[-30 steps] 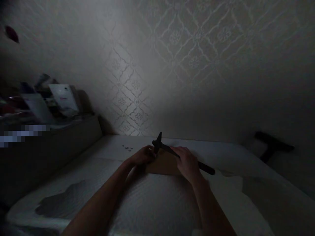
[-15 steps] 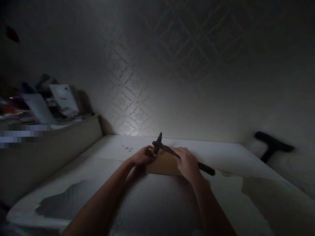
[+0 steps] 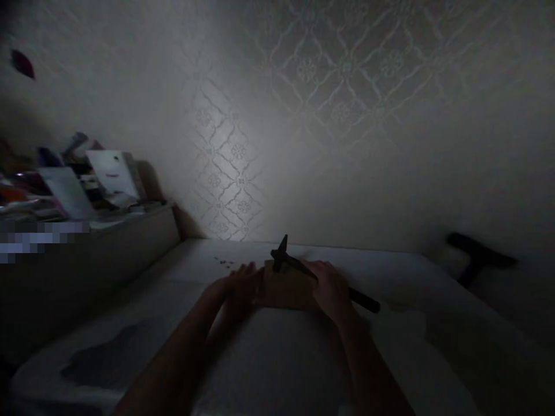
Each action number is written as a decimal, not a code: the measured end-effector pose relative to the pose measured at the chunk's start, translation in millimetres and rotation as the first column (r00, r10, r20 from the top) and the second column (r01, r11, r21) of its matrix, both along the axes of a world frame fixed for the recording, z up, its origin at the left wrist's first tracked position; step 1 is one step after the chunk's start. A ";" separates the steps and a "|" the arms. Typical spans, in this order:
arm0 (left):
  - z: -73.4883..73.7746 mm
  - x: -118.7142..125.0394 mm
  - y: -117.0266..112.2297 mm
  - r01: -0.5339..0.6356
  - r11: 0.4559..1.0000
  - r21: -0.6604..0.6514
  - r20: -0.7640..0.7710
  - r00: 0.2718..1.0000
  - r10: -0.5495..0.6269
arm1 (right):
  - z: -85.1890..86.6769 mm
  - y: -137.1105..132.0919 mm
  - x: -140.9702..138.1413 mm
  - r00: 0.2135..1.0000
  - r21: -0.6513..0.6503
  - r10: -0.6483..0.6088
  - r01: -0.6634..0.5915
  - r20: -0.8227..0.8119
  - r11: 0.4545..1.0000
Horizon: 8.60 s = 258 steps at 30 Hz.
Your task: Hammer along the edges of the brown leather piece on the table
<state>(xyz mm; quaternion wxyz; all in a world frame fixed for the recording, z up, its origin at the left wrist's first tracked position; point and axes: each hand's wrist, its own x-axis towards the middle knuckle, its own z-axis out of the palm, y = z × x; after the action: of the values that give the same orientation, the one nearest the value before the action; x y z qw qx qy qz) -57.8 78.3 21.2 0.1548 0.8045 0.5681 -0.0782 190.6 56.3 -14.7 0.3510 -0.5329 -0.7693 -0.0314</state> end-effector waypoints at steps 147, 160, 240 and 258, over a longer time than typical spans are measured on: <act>-10.7 9.6 5.0 -0.085 0.996 -0.021 -0.011 0.996 0.084 | -4.9 -1.7 -6.6 1.000 0.095 -0.024 0.024 -0.004 0.995; -7.2 10.8 2.5 -0.080 0.997 -0.013 -0.008 0.997 0.080 | -2.7 -1.7 -7.0 1.000 0.083 -0.027 0.026 0.014 0.996; -3.7 -26.2 14.5 -0.690 0.666 0.284 0.211 0.723 0.658 | -6.9 4.0 30.6 0.698 -0.201 -0.714 0.710 0.065 0.675; -10.3 -21.6 29.2 -0.614 0.740 0.275 0.457 0.760 0.462 | -27.0 1.7 -36.7 0.998 -0.229 0.066 -0.060 0.018 0.972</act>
<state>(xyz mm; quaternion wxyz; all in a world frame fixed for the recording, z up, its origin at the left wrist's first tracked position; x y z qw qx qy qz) -79.4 107.5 10.8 0.1001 0.6154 0.7443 0.2396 153.9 58.0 -41.7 0.2783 -0.5444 -0.7889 0.0614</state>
